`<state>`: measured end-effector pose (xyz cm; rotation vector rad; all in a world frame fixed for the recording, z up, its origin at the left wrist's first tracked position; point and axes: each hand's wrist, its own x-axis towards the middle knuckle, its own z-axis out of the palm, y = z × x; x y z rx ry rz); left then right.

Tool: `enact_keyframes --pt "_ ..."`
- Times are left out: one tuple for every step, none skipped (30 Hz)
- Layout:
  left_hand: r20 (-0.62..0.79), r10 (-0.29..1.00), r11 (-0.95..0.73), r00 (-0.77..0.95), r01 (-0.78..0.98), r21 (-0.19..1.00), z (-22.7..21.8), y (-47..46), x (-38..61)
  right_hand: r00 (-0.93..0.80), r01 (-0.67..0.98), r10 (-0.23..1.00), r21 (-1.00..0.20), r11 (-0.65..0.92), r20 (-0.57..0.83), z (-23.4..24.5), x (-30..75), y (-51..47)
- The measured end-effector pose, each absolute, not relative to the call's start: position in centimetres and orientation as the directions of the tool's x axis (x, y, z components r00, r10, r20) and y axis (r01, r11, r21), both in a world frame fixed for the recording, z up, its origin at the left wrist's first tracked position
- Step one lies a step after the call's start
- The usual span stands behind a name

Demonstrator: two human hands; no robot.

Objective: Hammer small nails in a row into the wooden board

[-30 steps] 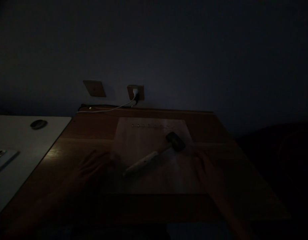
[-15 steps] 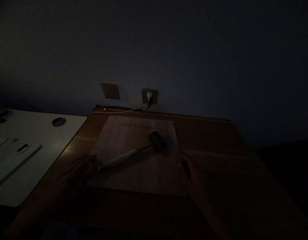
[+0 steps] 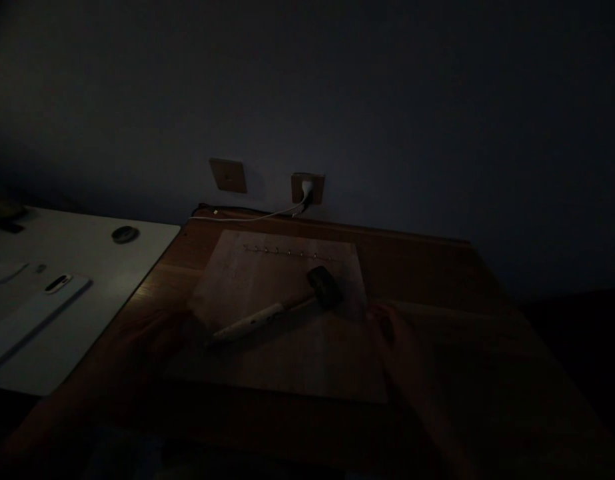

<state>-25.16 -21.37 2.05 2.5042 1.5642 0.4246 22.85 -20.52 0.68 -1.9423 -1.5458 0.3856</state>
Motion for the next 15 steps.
enact_keyframes --pt "0.142 0.899 -0.437 0.414 0.855 0.279 2.5 -20.3 -25.0 0.226 0.804 0.957 -0.590 -0.078 0.181 1.3 23.0 -19.3" --pt "0.156 0.901 -0.432 0.404 0.859 0.274 2.9 -19.0 -24.6 0.168 0.830 0.959 -0.558 -0.013 0.228 1.9 23.1 -17.8" --pt "0.157 0.893 -0.449 0.421 0.854 0.263 3.4 -17.5 -24.0 0.117 0.853 0.955 -0.521 0.044 0.272 2.6 22.9 -16.2" --pt "0.163 0.885 -0.465 0.436 0.846 0.262 3.8 -15.8 -23.2 0.070 0.871 0.956 -0.485 0.081 0.285 3.2 22.6 -14.3" --pt "0.185 0.880 -0.473 0.437 0.840 0.268 4.2 -14.0 -22.3 0.023 0.889 0.962 -0.445 0.105 0.272 3.7 22.1 -12.4" --pt "0.202 0.878 -0.476 0.433 0.833 0.283 4.5 -12.1 -21.4 -0.028 0.912 0.977 -0.395 0.112 0.213 4.1 21.5 -10.5" --pt "0.210 0.877 -0.478 0.431 0.828 0.295 4.6 -10.2 -20.5 -0.084 0.933 0.988 -0.339 0.123 0.128 4.3 20.9 -8.8" --pt "0.205 0.874 -0.484 0.440 0.823 0.298 4.7 -8.3 -19.7 -0.106 0.938 0.989 -0.320 0.133 0.099 4.5 20.2 -7.2" --pt "0.203 0.866 -0.499 0.456 0.814 0.299 4.7 -6.6 -19.0 -0.134 0.939 0.988 -0.310 0.150 0.074 4.5 19.6 -5.9" --pt "0.189 0.857 -0.516 0.480 0.800 0.306 4.5 -5.1 -18.4 -0.163 0.940 0.986 -0.296 0.169 0.044 4.4 19.0 -4.9" --pt "0.174 0.850 -0.526 0.497 0.787 0.322 4.3 -3.9 -18.0 -0.188 0.939 0.982 -0.289 0.188 0.027 4.2 18.6 -4.2" --pt "0.153 0.847 -0.529 0.509 0.777 0.342 4.1 -2.8 -17.6 -0.215 0.937 0.977 -0.279 0.208 0.007 4.1 18.3 -3.7" --pt "0.131 0.845 -0.529 0.519 0.770 0.358 3.8 -2.0 -17.4 -0.240 0.936 0.971 -0.268 0.229 -0.010 4.0 18.1 -3.4" --pt "0.113 0.842 -0.529 0.528 0.764 0.369 3.5 -1.5 -17.2 -0.263 0.934 0.965 -0.259 0.248 -0.023 3.9 17.9 -3.3" --pt "0.104 0.838 -0.532 0.536 0.760 0.374 3.3 -1.1 -17.1 -0.284 0.930 0.958 -0.250 0.268 -0.031 4.0 17.9 -3.3"
